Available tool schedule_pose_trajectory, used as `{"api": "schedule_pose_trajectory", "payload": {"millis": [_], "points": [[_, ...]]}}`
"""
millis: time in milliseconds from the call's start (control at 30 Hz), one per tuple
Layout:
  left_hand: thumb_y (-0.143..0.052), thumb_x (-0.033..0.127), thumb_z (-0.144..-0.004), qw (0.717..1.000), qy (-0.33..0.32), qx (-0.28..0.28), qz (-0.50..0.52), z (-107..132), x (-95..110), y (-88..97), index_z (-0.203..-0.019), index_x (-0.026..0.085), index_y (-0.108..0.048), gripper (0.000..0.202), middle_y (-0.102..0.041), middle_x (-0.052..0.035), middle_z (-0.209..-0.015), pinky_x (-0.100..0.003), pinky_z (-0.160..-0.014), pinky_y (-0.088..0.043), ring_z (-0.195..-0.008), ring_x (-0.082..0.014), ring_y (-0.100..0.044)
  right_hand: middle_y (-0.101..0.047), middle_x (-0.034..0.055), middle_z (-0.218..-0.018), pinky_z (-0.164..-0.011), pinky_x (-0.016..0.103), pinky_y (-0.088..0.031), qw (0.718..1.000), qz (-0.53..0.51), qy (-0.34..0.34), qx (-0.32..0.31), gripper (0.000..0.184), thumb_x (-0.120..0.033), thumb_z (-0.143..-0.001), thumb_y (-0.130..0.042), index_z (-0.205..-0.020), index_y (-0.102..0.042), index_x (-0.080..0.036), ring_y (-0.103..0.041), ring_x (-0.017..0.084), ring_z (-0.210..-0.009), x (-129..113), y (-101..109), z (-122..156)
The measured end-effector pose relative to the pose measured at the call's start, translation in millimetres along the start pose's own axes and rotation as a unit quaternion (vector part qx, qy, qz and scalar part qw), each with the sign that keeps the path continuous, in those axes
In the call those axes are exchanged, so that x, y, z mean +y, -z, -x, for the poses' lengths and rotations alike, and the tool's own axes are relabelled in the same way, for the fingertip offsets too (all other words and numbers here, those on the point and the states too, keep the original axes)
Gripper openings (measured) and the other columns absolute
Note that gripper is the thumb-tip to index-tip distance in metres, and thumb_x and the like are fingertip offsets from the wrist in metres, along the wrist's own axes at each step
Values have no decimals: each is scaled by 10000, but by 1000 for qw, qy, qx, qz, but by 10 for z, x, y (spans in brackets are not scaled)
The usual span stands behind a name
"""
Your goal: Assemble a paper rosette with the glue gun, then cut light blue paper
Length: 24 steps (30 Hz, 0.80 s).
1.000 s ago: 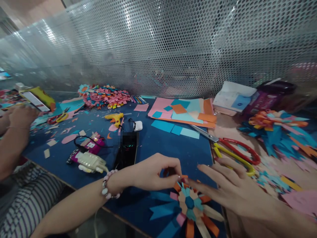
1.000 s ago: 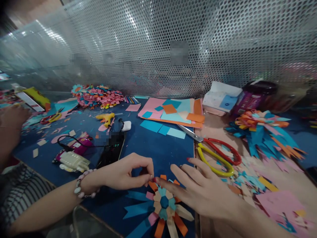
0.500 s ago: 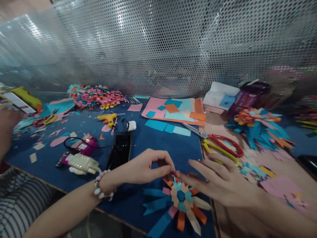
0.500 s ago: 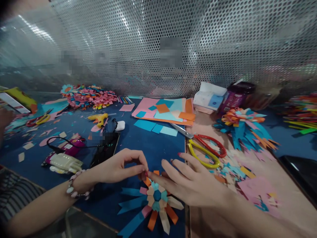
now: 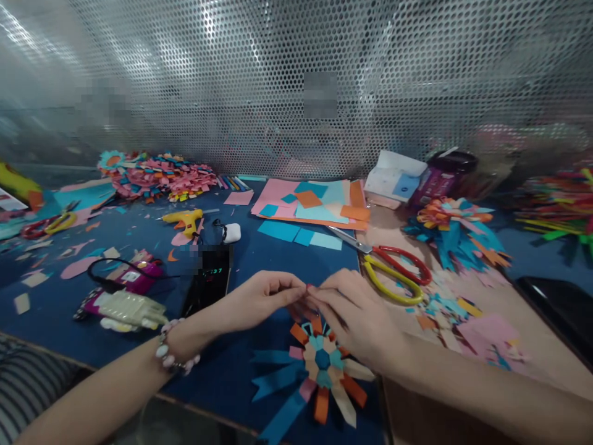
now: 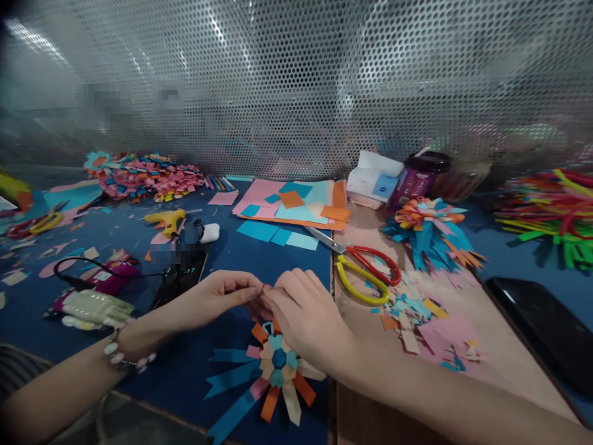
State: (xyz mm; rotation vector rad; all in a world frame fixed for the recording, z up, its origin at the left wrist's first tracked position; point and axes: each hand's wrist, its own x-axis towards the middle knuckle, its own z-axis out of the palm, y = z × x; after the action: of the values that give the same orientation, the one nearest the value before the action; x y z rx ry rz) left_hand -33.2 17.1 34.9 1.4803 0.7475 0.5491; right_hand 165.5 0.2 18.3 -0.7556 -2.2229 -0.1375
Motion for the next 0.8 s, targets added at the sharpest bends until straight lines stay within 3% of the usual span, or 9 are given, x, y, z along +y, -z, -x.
{"api": "schedule_pose_trajectory", "payload": {"millis": [100,167,267,367,467,567,700,800], "points": [[-431,282,-966,1000,-5,9,-25,-14,5,1,-1099,130,-599,263,-697,-101,-1031,-332,-797,-518,-885,-176,-672,-581,66,-755,-621,321,-380,1000,21,11,-5,215,-140,-923,-441,-817,-627,-136,-487,178,-717,204,51,-32],[-421,290,-968,992,-13,46,-113,-11,9,-2,-1152,166,-570,267,-677,-90,-1096,-318,-775,-504,-910,-173,-656,-584,74,-816,-686,342,-420,999,3,-38,-3,166,-177,-926,-471,-847,-613,-146,-516,190,-791,398,114,-47],[-502,333,-927,951,-27,81,-297,-3,-24,-23,-1112,183,-597,256,-659,-81,-1089,-346,-814,-472,-961,-200,-605,-590,70,-834,-737,366,-458,996,-8,-77,-34,122,-197,-913,-531,-825,-606,-155,-534,194,-819,683,124,-24],[-599,351,-865,920,-63,34,-384,-4,-92,-62,-1096,167,-613,296,-627,-90,-1063,-372,-876,-443,-1004,-222,-550,-616,71,-843,-762,368,-501,992,-26,-57,-114,107,-171,-891,-556,-813,-624,-145,-568,193,-831,851,-2,45],[-639,350,-839,923,-71,-25,-376,-6,-136,-94,-1065,171,-621,289,-616,-77,-1016,-344,-851,-450,-976,-211,-537,-658,99,-1055,-883,351,-514,980,-50,-6,-195,256,-37,-874,-457,-1029,-640,-127,-590,190,-1018,854,-119,115],[-642,301,-841,938,-40,-39,-342,-2,-139,-105,-1119,190,-591,303,-619,-60,-995,-324,-834,-453,-943,-193,-551,-582,97,-1297,-1026,352,-448,959,-69,57,-267,497,34,-771,-441,-1220,-582,-129,-480,197,-1255,739,-80,227],[-591,187,-861,960,1,-37,-278,-10,-130,-93,-1203,215,-524,349,-641,-30,-997,-298,-816,-460,-908,-160,-583,-455,141,-1415,-1063,381,-421,938,-51,62,-337,541,7,-778,-410,-1305,-511,-58,-378,229,-1341,575,261,534],[-549,172,-876,970,21,-47,-238,-22,-123,-74,-1205,201,-510,332,-657,-22,-955,-274,-768,-473,-863,-145,-606,-538,130,-1343,-967,431,-511,932,-12,16,-362,480,-46,-805,-407,-1255,-568,-88,-512,274,-1234,525,637,752]]}}
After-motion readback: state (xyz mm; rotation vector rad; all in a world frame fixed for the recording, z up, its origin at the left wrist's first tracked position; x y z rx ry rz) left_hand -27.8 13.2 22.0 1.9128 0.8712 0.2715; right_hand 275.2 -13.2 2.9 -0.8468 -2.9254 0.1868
